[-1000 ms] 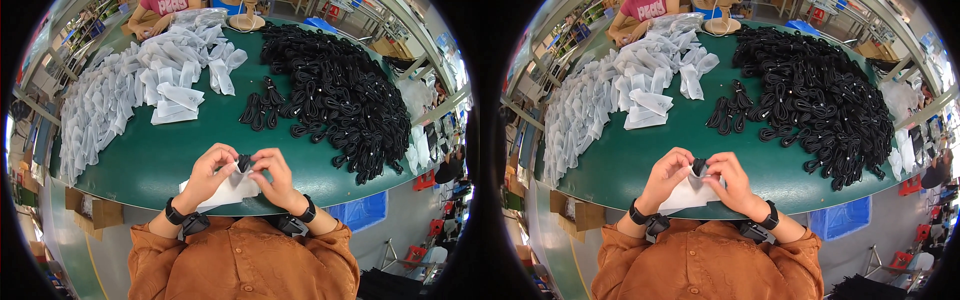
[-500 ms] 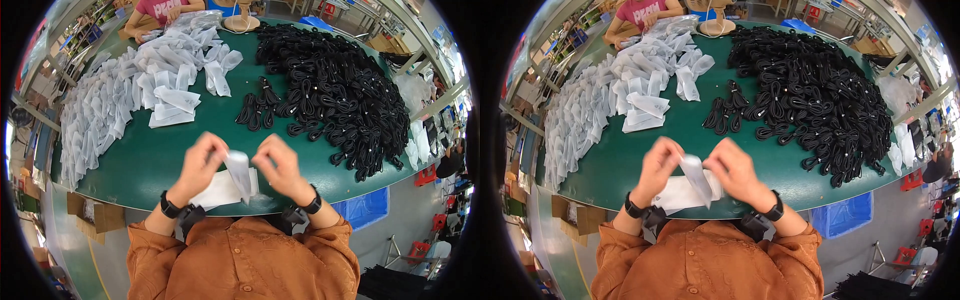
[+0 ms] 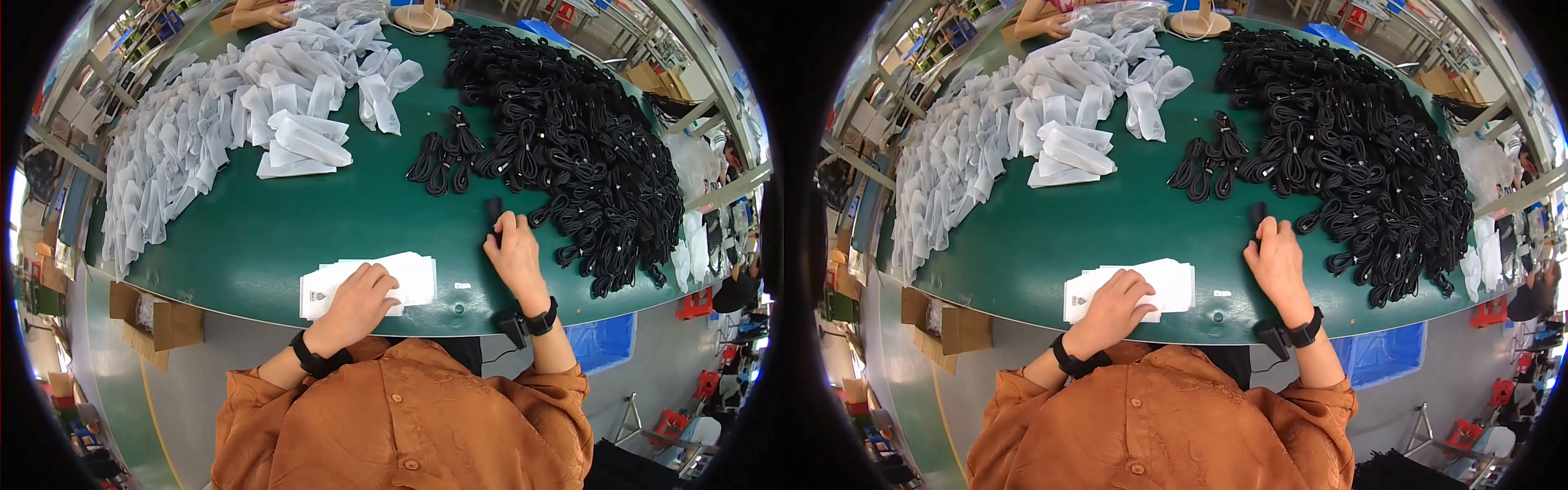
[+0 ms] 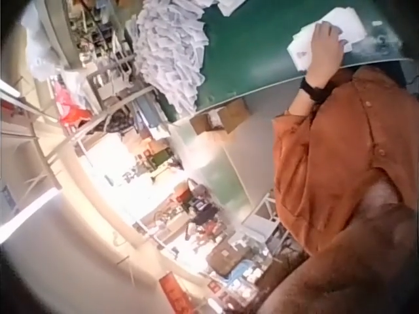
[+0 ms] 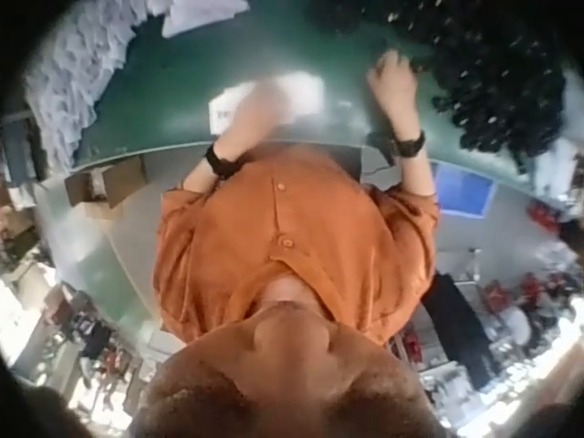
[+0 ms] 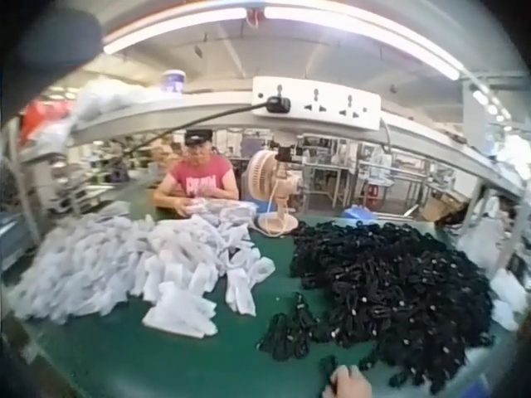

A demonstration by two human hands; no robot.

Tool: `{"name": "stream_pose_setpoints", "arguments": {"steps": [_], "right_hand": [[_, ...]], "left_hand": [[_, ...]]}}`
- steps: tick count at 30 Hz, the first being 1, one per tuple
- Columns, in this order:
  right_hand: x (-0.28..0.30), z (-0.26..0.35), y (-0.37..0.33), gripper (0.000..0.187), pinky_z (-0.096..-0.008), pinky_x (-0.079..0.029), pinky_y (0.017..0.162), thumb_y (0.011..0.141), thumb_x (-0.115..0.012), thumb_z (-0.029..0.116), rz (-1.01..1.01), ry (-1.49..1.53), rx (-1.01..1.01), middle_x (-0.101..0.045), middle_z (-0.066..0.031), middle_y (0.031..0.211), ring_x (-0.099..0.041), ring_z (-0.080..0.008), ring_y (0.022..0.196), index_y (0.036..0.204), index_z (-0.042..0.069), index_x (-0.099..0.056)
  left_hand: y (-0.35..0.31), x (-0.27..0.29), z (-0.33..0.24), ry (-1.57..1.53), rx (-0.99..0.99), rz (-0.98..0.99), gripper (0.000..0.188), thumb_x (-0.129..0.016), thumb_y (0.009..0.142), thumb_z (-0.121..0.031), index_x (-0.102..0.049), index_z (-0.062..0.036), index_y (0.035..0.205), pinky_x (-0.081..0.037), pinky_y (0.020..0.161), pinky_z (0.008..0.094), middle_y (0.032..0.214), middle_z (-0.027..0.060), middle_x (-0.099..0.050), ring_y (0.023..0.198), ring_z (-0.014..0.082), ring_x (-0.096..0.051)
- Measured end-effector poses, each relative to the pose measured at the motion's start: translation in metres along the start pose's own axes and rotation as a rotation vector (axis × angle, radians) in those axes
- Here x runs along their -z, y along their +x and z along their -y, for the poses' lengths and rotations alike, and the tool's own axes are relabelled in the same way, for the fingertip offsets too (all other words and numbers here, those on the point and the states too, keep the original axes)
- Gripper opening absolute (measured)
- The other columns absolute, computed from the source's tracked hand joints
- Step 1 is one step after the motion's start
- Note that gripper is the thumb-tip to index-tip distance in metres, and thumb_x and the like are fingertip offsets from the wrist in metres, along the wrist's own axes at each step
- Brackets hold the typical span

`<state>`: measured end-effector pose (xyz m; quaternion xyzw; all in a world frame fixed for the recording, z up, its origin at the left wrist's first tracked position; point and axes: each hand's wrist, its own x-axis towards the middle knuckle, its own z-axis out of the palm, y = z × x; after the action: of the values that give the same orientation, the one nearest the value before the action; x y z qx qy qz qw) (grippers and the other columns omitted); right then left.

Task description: The person packages black cables by hand, picking up a cable from a pile, sliding it into a white plastic sleeve, and placing the packaged item onto a separate pile.

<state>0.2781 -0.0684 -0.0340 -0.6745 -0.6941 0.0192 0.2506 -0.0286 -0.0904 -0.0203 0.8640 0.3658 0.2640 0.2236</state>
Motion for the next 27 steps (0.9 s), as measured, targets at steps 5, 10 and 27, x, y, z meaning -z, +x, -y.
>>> {"name": "stream_pose_setpoints", "arguments": {"steps": [5, 10, 27], "right_hand": [[0.000, 0.042, -0.036, 0.018, -0.0424, -0.053, 0.067, 0.090, -0.061, 0.001, 0.222, 0.619, -0.127, -0.063, -0.0192, 0.096, -0.066, -0.0347, 0.076, 0.105, 0.003, -0.051], [0.009, 0.071, -0.056, 0.029, -0.0396, -0.054, 0.068, 0.090, -0.060, -0.001, 0.185, 0.629, 0.178, -0.064, -0.0168, 0.099, -0.068, -0.0301, 0.079, 0.117, 0.004, -0.053], [0.001, 0.077, -0.040, 0.034, -0.0322, -0.051, 0.082, 0.088, -0.066, -0.003, 0.319, 0.829, 0.249, -0.058, -0.0099, 0.106, -0.060, -0.0232, 0.098, 0.120, 0.008, -0.067]], "left_hand": [[-0.006, -0.015, 0.004, 0.009, 0.056, -0.078, 0.010, -0.069, 0.088, -0.002, -0.060, -0.0013, 0.092, -0.050, 0.071, 0.0346, 0.088, 0.0097, -0.059, 0.082, 0.0275, -0.061], [-0.006, -0.009, 0.004, -0.239, 0.275, -0.078, 0.008, -0.067, 0.089, 0.001, -0.060, -0.0014, 0.092, -0.050, 0.070, 0.0317, 0.086, 0.0087, -0.061, 0.082, 0.0229, -0.060], [0.022, 0.010, -0.002, -0.239, -0.027, -0.135, 0.014, -0.068, 0.084, 0.003, -0.058, -0.0032, 0.090, -0.048, 0.083, 0.0349, 0.104, 0.0087, -0.061, 0.097, 0.0268, -0.056]]}}
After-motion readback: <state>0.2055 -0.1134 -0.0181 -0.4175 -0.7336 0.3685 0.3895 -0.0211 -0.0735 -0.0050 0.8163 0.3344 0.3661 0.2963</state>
